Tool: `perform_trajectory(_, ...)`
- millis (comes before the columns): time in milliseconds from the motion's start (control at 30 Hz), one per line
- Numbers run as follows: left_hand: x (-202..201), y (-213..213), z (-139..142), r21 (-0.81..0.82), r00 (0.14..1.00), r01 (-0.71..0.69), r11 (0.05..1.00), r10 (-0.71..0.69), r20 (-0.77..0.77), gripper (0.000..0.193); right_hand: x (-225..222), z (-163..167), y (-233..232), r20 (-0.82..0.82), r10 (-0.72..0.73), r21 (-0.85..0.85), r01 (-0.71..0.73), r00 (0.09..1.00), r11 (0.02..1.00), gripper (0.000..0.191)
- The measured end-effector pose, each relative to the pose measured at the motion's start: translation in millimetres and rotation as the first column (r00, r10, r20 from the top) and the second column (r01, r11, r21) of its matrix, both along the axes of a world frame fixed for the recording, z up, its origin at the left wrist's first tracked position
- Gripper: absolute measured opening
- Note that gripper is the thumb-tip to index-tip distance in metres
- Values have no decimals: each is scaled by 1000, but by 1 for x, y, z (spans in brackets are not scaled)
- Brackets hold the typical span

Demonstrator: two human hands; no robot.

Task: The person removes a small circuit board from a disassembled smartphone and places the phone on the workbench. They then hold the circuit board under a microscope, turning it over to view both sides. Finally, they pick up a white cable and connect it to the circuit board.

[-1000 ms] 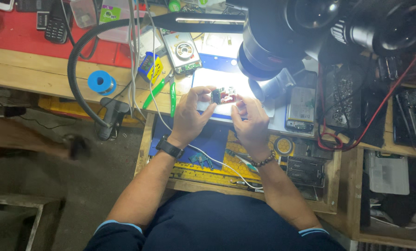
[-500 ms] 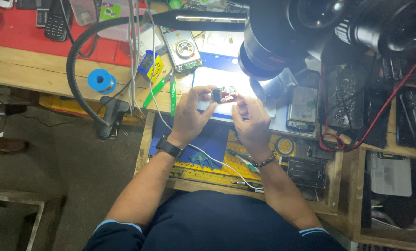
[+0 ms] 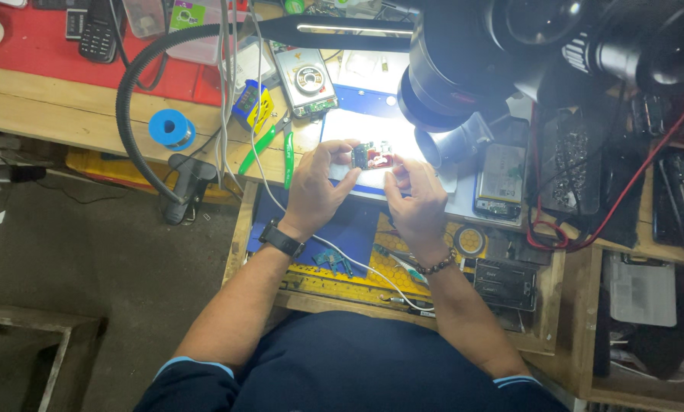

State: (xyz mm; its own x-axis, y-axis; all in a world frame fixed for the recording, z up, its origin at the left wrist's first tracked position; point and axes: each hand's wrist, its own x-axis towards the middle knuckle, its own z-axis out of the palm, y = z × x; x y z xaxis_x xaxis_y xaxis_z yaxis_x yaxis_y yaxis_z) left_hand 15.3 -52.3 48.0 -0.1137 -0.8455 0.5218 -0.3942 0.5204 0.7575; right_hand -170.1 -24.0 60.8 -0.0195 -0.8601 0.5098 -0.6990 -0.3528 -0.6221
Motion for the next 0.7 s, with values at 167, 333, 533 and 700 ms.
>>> perform_trajectory(167, 1, 0, -1, -8, 1000, -5, 1000, 5, 9, 36, 1, -1, 0, 1, -4, -11, 4, 1000, 1000, 29)
perform_trajectory(333, 1, 0, 0, 15, 1000, 0, 1000, 0, -8, 37, 1, -1, -1, 0, -8, -8, 8, 1000, 1000, 29)
perform_trajectory(533, -1, 0, 4, 0, 1000, -15, 1000, 15, 6, 38, 1, 3, 0, -13, -13, -9, 13, 1000, 1000, 29)
perform_trajectory(700, -3, 2, 4, -11, 1000, -25, 1000, 25, 9, 39, 0, 6, 2, -40, -13, -23, 12, 999, 1000, 29)
